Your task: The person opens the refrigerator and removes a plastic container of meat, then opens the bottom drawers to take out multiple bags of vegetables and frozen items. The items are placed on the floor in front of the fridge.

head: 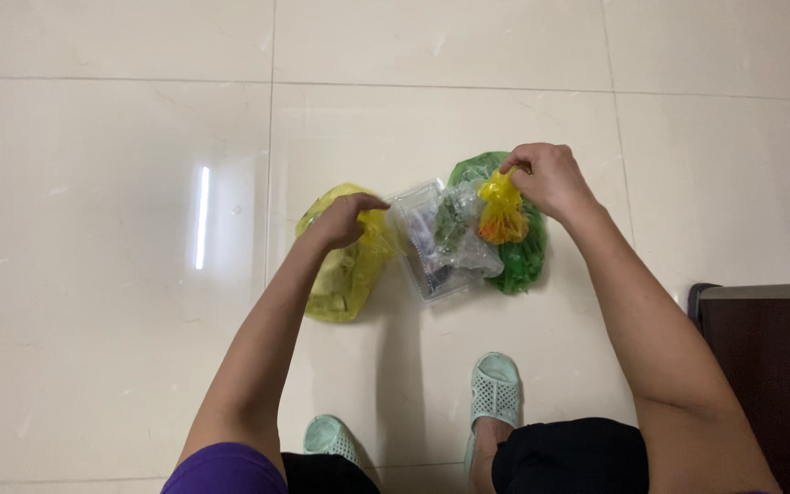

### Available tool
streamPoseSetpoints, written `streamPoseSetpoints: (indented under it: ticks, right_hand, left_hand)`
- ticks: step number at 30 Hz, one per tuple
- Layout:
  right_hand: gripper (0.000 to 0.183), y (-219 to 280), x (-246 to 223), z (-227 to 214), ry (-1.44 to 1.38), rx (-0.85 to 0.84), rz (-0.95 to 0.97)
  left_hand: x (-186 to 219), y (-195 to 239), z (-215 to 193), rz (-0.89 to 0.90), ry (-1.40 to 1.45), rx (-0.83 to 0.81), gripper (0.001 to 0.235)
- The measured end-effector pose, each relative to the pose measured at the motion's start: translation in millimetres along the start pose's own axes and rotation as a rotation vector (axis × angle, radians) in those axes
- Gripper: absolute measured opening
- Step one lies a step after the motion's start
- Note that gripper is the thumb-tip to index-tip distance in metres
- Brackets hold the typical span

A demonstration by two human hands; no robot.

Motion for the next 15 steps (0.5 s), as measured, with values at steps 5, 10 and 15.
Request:
streamPoseSetpoints:
  ticks: [5,10,15]
  right_hand:
    - [0.014,2,-25,-43,-0.027,0.206,-0.057]
    - [0.011,11,-35,-89,-0.366,0.53,-0.279]
    - [0.016,-53,-72,-71,-0.677,0.528,-0.31]
  left_hand:
    - [-26,16,-9,-0.117,-0.038,-0.003,0.091]
    - [-35,45,7,-0.33,-0.199,-0.216,0.062]
    - [-29,61,7,-0.335,-0.244,-0.325,0.05]
Point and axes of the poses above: each hand's wrist, its own y-axis away from the middle knuckle, its own z-axis out of the palm, x = y × z, the point moved 6 cm from there along -y, towards the middle knuckle, and after that the axes turned 11 degrees about y, right-handed, at the moved point
